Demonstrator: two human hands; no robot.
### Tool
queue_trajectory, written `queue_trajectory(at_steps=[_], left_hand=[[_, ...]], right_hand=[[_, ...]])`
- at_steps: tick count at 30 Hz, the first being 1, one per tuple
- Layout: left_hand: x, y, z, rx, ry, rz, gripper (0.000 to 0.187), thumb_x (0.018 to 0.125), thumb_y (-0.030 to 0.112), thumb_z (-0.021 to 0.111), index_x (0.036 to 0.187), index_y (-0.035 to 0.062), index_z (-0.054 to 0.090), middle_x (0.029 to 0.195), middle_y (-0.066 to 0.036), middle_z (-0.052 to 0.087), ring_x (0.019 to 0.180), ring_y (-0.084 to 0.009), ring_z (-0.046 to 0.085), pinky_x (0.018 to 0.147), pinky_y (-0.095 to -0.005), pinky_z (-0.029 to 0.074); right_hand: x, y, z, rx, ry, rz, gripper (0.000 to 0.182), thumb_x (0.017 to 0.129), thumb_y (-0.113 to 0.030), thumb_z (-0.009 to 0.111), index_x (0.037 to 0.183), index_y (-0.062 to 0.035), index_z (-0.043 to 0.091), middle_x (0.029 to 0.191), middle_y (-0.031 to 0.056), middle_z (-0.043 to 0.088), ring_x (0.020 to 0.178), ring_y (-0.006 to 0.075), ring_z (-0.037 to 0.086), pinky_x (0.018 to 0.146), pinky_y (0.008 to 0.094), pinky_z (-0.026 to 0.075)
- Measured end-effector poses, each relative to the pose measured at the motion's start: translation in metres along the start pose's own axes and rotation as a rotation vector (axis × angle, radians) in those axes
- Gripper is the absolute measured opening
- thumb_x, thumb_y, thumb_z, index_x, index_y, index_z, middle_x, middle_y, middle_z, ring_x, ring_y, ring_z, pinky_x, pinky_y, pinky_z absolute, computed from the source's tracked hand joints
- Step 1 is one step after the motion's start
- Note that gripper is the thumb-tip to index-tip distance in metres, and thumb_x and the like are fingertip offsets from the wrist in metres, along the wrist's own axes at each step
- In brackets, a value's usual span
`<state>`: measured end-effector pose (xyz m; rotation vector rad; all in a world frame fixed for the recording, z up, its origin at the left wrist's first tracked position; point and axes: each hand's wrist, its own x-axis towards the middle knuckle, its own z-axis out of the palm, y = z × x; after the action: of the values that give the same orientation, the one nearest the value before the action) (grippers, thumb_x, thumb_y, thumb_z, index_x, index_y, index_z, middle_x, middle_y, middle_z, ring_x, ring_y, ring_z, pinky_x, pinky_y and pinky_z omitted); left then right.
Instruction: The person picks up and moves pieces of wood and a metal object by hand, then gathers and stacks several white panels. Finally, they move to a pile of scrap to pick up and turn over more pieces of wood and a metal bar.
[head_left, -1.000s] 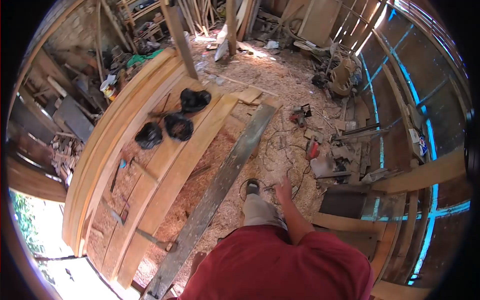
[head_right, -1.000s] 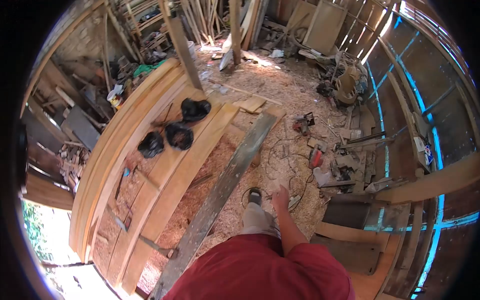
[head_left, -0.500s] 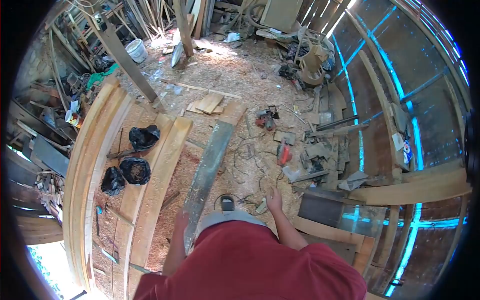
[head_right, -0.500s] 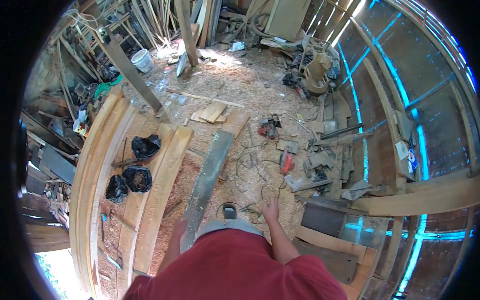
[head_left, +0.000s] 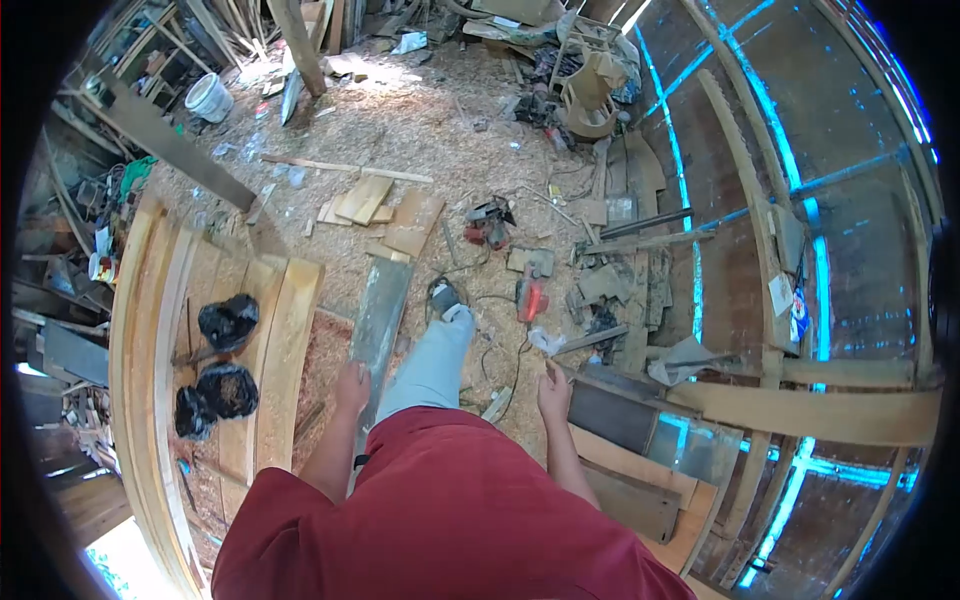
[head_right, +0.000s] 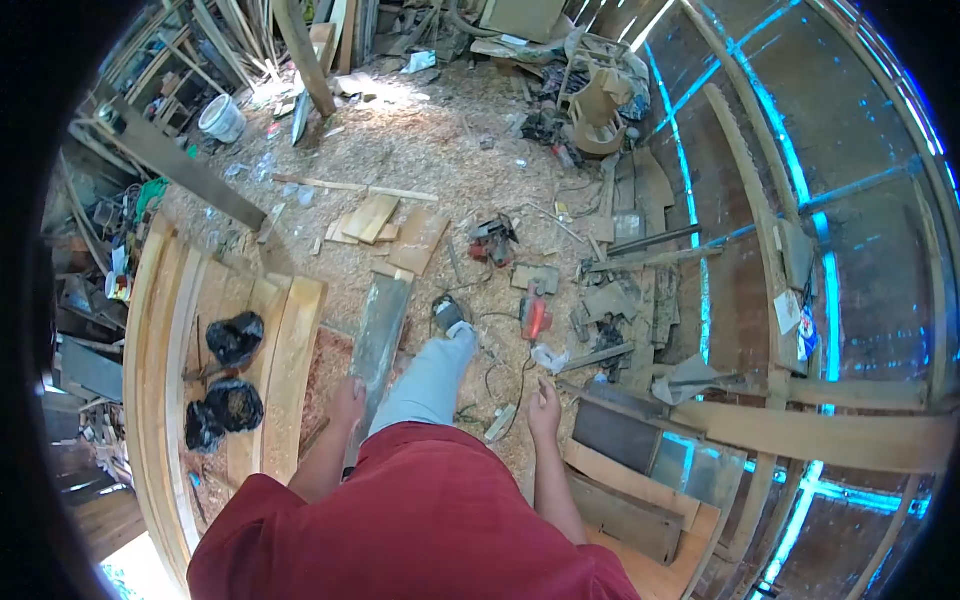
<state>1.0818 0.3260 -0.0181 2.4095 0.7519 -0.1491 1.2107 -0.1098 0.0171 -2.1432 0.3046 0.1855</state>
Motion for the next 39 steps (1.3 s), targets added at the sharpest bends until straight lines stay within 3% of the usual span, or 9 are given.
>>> queue_trajectory(at_steps=[3,5,8,15,16,17,24,32,39], left_hand=[[0.053,0.010,0.026,-0.046,0.021,0.031,0.026,0.091,0.021,0.063,0.111,0.0051,0.063,0.107,-0.024,0.064,0.101,-0.0427,0.062,0.090,-0.0484,0.048],[0.089,0.017,0.034,-0.065,-0.079,-0.119,0.029,0.089,0.024,0.064,0.110,0.0043,0.064,0.105,-0.025,0.064,0.102,-0.0433,0.061,0.090,-0.0482,0.048],[0.143,0.012,0.062,-0.159,0.016,-0.156,0.031,0.088,0.027,0.065,0.108,0.0032,0.064,0.107,-0.025,0.064,0.104,-0.0429,0.060,0.092,-0.0481,0.048],[0.235,0.088,0.007,-0.277,0.002,-0.097,0.026,0.090,0.020,0.060,0.108,0.0019,0.065,0.116,-0.025,0.060,0.111,-0.0417,0.057,0.097,-0.0462,0.046],[0.241,0.098,0.000,-0.262,0.123,-0.069,0.026,0.091,0.019,0.060,0.110,0.0018,0.065,0.116,-0.024,0.060,0.111,-0.0412,0.057,0.098,-0.0457,0.045],[0.244,0.103,-0.007,-0.246,0.246,-0.043,0.025,0.091,0.017,0.060,0.111,0.0017,0.065,0.117,-0.024,0.060,0.111,-0.0408,0.057,0.098,-0.0452,0.045],[0.220,0.066,-0.021,-0.411,0.288,-0.246,0.026,0.094,0.019,0.058,0.112,0.0006,0.063,0.115,-0.021,0.062,0.110,-0.0367,0.059,0.096,-0.0425,0.045],[0.189,0.046,0.013,-0.567,0.427,-0.656,0.036,0.102,0.031,0.051,0.105,-0.0026,0.063,0.093,-0.024,0.063,0.084,-0.0339,0.061,0.078,-0.0447,0.046],[0.228,0.099,-0.009,-0.571,0.560,-0.639,0.041,0.107,0.033,0.043,0.114,-0.0017,0.064,0.105,-0.019,0.069,0.100,-0.0276,0.064,0.091,-0.0396,0.047]], right_hand=[[0.056,-0.004,0.002,-0.046,-0.049,-0.001,0.037,0.096,-0.008,0.056,0.131,0.0001,0.058,0.124,0.0184,0.065,0.120,0.0261,0.062,0.102,0.0360,0.047],[0.104,-0.004,0.009,-0.025,-0.099,-0.064,0.036,0.096,-0.008,0.057,0.130,0.0020,0.057,0.125,0.0176,0.065,0.119,0.0253,0.062,0.102,0.0358,0.047],[0.163,-0.064,0.010,-0.066,-0.203,-0.042,0.036,0.097,-0.009,0.057,0.131,0.0029,0.057,0.125,0.0173,0.065,0.120,0.0252,0.061,0.103,0.0354,0.046],[0.297,-0.204,0.025,-0.042,-0.182,-0.180,0.032,0.096,-0.009,0.057,0.127,-0.0012,0.061,0.121,0.0176,0.067,0.115,0.0269,0.064,0.101,0.0355,0.046],[0.312,-0.220,0.030,-0.042,-0.193,-0.178,0.032,0.096,-0.009,0.057,0.127,-0.0012,0.061,0.121,0.0176,0.067,0.115,0.0269,0.064,0.101,0.0355,0.046],[0.327,-0.236,0.033,-0.033,-0.186,-0.203,0.032,0.096,-0.009,0.056,0.127,-0.0005,0.061,0.122,0.0173,0.067,0.116,0.0259,0.063,0.102,0.0352,0.046],[0.411,-0.314,0.063,0.058,-0.273,-0.354,0.034,0.098,-0.008,0.056,0.131,0.0006,0.058,0.123,0.0138,0.067,0.116,0.0206,0.063,0.101,0.0327,0.046],[0.484,-0.405,0.088,0.081,-0.367,-0.438,0.035,0.100,-0.012,0.057,0.132,0.0025,0.057,0.119,0.0117,0.067,0.112,0.0182,0.063,0.099,0.0310,0.047],[0.565,-0.480,0.164,0.151,-0.503,-0.449,0.033,0.100,-0.010,0.056,0.131,0.0021,0.057,0.116,0.0100,0.068,0.111,0.0167,0.063,0.099,0.0297,0.046]])
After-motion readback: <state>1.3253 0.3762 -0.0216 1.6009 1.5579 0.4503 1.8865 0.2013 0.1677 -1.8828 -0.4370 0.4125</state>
